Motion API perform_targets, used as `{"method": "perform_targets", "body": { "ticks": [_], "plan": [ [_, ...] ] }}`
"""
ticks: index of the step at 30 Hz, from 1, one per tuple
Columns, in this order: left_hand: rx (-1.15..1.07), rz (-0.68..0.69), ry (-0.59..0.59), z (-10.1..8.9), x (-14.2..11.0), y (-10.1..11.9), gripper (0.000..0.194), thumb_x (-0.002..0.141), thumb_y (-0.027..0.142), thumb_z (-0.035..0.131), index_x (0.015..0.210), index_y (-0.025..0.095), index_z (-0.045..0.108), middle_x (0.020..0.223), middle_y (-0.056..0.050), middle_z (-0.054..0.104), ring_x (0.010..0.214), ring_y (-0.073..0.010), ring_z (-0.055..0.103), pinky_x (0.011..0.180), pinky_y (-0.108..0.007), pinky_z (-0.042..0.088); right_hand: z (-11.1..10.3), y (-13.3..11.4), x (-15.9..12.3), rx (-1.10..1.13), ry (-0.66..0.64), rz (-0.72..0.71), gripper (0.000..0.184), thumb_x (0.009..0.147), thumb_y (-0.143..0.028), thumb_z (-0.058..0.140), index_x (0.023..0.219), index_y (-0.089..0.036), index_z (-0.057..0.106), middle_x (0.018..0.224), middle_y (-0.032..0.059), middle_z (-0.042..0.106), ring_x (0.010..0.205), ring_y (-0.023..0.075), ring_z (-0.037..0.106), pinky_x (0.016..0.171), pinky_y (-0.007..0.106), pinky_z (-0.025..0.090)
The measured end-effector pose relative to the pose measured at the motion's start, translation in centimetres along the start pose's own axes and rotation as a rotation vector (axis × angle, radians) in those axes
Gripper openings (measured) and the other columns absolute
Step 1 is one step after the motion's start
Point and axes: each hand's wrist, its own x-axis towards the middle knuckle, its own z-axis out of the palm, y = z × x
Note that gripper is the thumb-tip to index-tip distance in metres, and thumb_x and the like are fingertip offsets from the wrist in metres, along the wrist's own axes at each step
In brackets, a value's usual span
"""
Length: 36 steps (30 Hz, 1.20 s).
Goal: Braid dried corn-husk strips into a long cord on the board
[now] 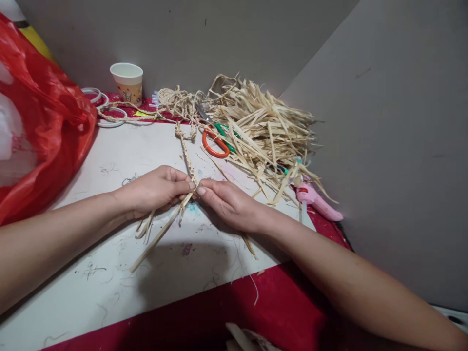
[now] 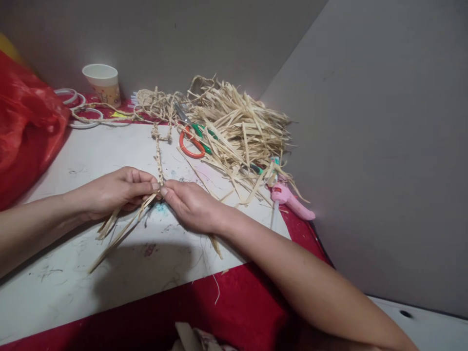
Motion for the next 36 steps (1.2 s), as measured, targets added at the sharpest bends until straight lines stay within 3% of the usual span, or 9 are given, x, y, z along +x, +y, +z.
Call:
{"method": "perform_targets", "body": {
  "ticks": [4, 10, 16, 21, 24, 28, 36],
  "plan": [
    [-0.033, -0.023, -0.036, -0.4, 0.2, -0.1, 0.022, 0.082, 0.026, 0.054, 0.063, 0.016, 0.051, 0.044, 0.008, 0.031, 0.038, -0.0039, 0.019, 0.038, -0.022, 0.011, -0.3, 0.2, 0.2, 0.068, -0.038, -0.039, 0.028, 0.095, -0.033, 0.032, 0.074, -0.017, 0.043, 0.067, -0.0007, 0.045, 0.060, 0.0101, 0.039, 0.061, 0.024, 0.034],
    [-0.081, -0.040, -0.061, -0.4, 0.1, 0.1, 0.022, 0.084, 0.024, 0.052, 0.064, 0.015, 0.052, 0.045, 0.007, 0.033, 0.038, -0.0034, 0.019, 0.037, -0.021, 0.012, 0.3, 0.5, 0.4, -0.047, 0.117, -0.007, 0.032, 0.094, -0.029, 0.036, 0.066, -0.016, 0.046, 0.058, -0.0026, 0.042, 0.053, 0.0084, 0.035, 0.057, 0.023, 0.030],
    [-0.100, -0.051, -0.068, -0.6, 0.1, 0.1, 0.019, 0.083, 0.024, 0.053, 0.066, 0.014, 0.055, 0.044, 0.007, 0.033, 0.037, -0.0031, 0.019, 0.037, -0.019, 0.012, 0.8, 0.8, 0.3, 0.054, 0.156, 0.025, 0.039, 0.095, -0.039, 0.035, 0.070, -0.015, 0.053, 0.059, -0.0014, 0.047, 0.055, 0.0090, 0.041, 0.058, 0.023, 0.031],
    [-0.123, -0.057, -0.106, -0.7, 0.3, 0.0, 0.018, 0.083, 0.023, 0.054, 0.067, 0.014, 0.055, 0.048, 0.007, 0.033, 0.038, -0.0025, 0.017, 0.037, -0.020, 0.011, 0.2, 0.1, 0.3, 0.217, 0.107, 0.060, 0.045, 0.096, -0.042, 0.028, 0.063, -0.017, 0.045, 0.061, -0.0002, 0.045, 0.060, 0.0105, 0.041, 0.059, 0.024, 0.033],
    [-0.128, -0.070, -0.097, -0.7, 0.3, 0.1, 0.022, 0.081, 0.018, 0.054, 0.060, 0.014, 0.051, 0.048, 0.006, 0.034, 0.038, -0.0026, 0.019, 0.037, -0.020, 0.011, -0.4, -0.4, 0.2, 0.223, 0.038, 0.078, 0.037, 0.094, -0.032, 0.029, 0.061, -0.018, 0.039, 0.060, -0.0007, 0.041, 0.058, 0.0108, 0.038, 0.057, 0.025, 0.032],
    [-0.120, -0.076, -0.084, -0.7, 0.2, 0.1, 0.022, 0.080, 0.015, 0.055, 0.059, 0.015, 0.050, 0.048, 0.006, 0.035, 0.038, -0.0025, 0.019, 0.036, -0.019, 0.012, -0.6, -0.5, 0.1, 0.133, -0.043, 0.073, 0.021, 0.089, -0.025, 0.038, 0.071, -0.017, 0.046, 0.066, -0.0007, 0.045, 0.062, 0.0111, 0.042, 0.060, 0.025, 0.033],
    [-0.101, -0.057, -0.084, -0.6, 0.2, 0.1, 0.024, 0.081, 0.017, 0.053, 0.058, 0.014, 0.050, 0.047, 0.006, 0.035, 0.038, -0.0028, 0.020, 0.036, -0.018, 0.013, -1.4, -0.6, 0.0, 0.166, -0.177, 0.009, 0.020, 0.092, -0.028, 0.040, 0.081, -0.015, 0.051, 0.073, -0.0003, 0.048, 0.067, 0.0106, 0.043, 0.064, 0.023, 0.036]
  ]
}}
